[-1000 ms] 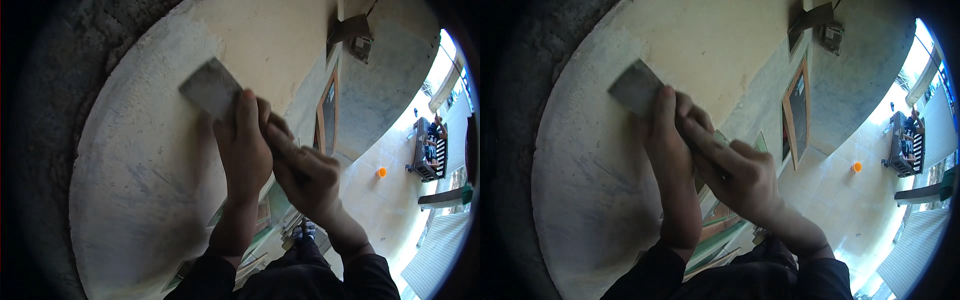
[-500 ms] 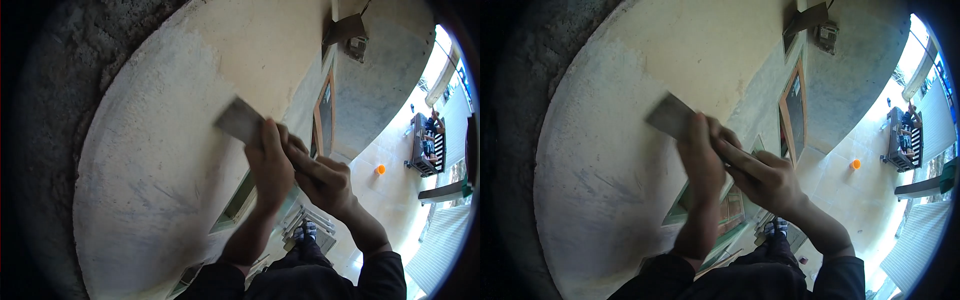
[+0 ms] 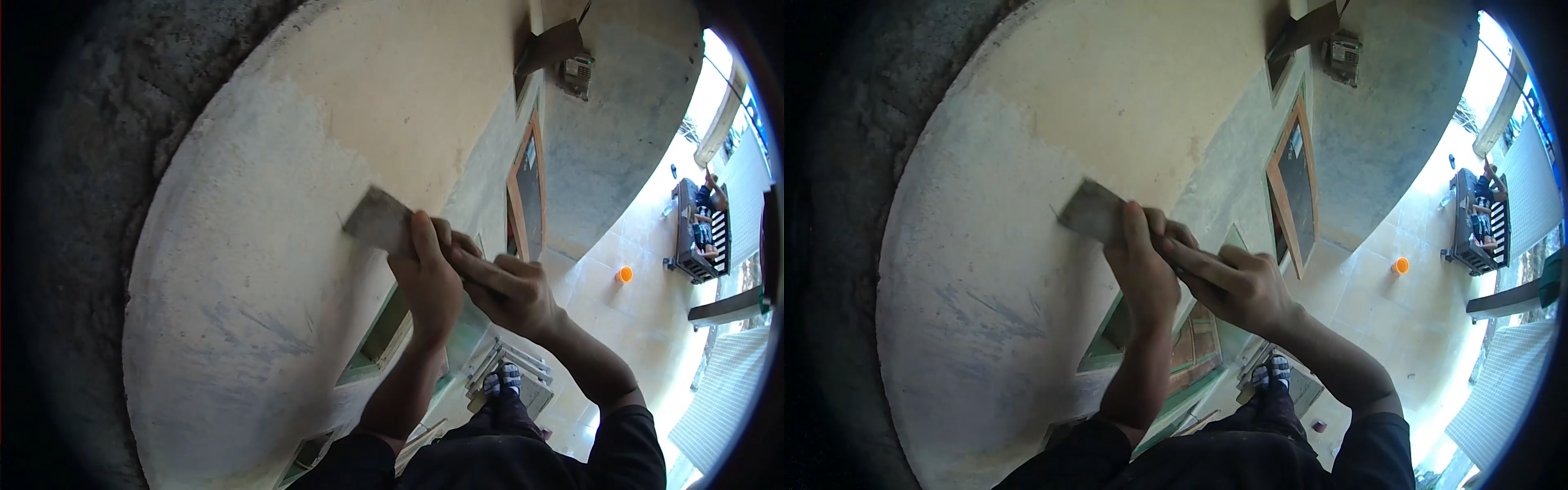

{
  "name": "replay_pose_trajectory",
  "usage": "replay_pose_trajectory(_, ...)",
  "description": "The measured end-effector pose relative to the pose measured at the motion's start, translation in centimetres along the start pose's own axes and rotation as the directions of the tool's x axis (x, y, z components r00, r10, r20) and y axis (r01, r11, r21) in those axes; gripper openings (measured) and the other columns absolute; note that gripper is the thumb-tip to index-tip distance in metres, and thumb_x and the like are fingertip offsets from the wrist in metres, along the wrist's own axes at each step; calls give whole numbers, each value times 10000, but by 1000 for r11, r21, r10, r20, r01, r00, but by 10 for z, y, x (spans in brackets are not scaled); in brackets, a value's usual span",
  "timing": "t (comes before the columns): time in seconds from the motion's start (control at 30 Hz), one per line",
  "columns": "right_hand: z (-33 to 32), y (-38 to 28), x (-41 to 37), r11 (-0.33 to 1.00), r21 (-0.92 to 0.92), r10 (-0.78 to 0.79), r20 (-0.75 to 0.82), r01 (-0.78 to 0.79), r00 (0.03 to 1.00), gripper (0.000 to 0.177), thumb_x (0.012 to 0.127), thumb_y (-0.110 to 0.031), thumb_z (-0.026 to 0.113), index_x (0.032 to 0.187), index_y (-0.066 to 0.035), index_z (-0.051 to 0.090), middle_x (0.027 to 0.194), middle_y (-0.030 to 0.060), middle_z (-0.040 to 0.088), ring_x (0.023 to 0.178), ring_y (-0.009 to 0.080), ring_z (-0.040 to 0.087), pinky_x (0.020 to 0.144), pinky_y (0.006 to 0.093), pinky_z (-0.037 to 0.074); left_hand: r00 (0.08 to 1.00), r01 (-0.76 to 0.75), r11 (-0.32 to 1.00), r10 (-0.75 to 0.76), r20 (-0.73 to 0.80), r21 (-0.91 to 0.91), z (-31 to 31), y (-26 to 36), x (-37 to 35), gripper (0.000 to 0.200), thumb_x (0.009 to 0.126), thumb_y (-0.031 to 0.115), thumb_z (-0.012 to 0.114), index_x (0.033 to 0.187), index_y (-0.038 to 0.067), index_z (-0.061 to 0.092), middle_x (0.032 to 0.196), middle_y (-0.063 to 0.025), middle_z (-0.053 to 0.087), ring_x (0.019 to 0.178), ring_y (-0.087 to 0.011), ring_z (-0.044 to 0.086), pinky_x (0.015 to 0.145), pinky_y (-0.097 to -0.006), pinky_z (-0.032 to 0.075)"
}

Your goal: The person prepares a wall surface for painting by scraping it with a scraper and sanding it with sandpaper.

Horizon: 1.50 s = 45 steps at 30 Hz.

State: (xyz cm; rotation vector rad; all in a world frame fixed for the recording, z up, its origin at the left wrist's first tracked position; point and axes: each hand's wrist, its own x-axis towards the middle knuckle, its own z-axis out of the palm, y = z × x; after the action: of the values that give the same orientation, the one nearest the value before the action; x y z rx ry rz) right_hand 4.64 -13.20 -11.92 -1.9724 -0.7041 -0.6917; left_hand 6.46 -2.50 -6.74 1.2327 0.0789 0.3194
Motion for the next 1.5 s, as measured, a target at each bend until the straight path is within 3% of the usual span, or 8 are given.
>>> replay_pose_trajectory(0.27, -18, -15, 29, 994, 93, -50, -14, 51, 999, 511, 692, 27, 663, 1187, -68, 581, 527, 54, 466, 424, 134, 453, 419, 293, 376, 995, -88, 996, 88, 37, 2, 13, 34, 5, 327, 941, 206, 387, 650, 64, 346, 567, -4, 346, 453, -129, 467, 436, -269, 377)
replay_pose_trajectory(0.37, -5, -13, 29, 998, 51, -32, -34, 34, 999, 491, 742, -124, 693, 1214, -181, 567, 495, 45, 480, 408, 149, 524, 406, 316, 442, 996, -71, 995, 66, 65, 68, 3, 36, 10, 309, 931, 248, 411, 682, 73, 361, 587, -11, 350, 466, -133, 466, 452, -274, 376)
replay_pose_trajectory(0.87, -35, -56, 81, 998, 49, -40, -80, 44, 996, 494, 744, 22, 657, 1215, -91, 563, 595, 84, 575, 510, 130, 573, 499, 277, 456, 977, -196, 980, 192, 95, 35, 35, 102, 21, 364, 943, 227, 361, 624, 52, 354, 533, -26, 426, 460, -118, 475, 461, -268, 399)
replay_pose_trajectory(1.03, -17, -45, 63, 994, 99, -40, -88, 49, 995, 459, 780, -94, 661, 1222, -164, 560, 520, 47, 521, 441, 145, 559, 435, 304, 440, 991, -101, 993, 95, 99, 54, 14, 80, 23, 372, 948, 219, 342, 625, 35, 364, 522, -51, 458, 455, -125, 457, 456, -266, 382)
replay_pose_trajectory(1.1, -21, -47, 73, 988, 148, -34, -127, 53, 991, 450, 782, -80, 655, 1217, -151, 563, 545, 62, 552, 463, 157, 581, 458, 299, 458, 965, -232, 955, 202, 168, 184, 19, 91, 32, 364, 952, 219, 355, 636, 39, 357, 536, -34, 430, 449, -128, 452, 450, -270, 383)
replay_pose_trajectory(1.3, -14, -48, 64, 988, 137, -47, -173, 72, 984, 428, 791, -76, 640, 1208, -143, 569, 587, 87, 588, 491, 186, 600, 487, 329, 464, 995, -78, 995, 74, 60, 65, 19, 82, 22, 405, 942, 237, 361, 588, 40, 348, 522, -26, 429, 468, -102, 423, 469, -276, 356)
replay_pose_trajectory(1.37, -25, -59, 78, 994, 100, 39, -41, -35, 998, 443, 776, 23, 624, 1208, -33, 551, 717, 129, 652, 630, 110, 636, 586, 237, 484, 961, -248, 955, 222, 163, 161, 16, 87, 37, 400, 939, 231, 364, 586, 42, 349, 513, -17, 412, 464, -109, 435, 471, -271, 368)
replay_pose_trajectory(1.5, -25, -56, 71, 993, 112, -32, -95, 42, 995, 445, 777, -2, 631, 1212, -46, 553, 657, 128, 617, 552, 79, 576, 541, 242, 465, 981, -156, 982, 141, 132, 110, 22, 93, 18, 405, 937, 243, 366, 587, 40, 362, 514, -21, 427, 468, -120, 455, 480, -272, 380)
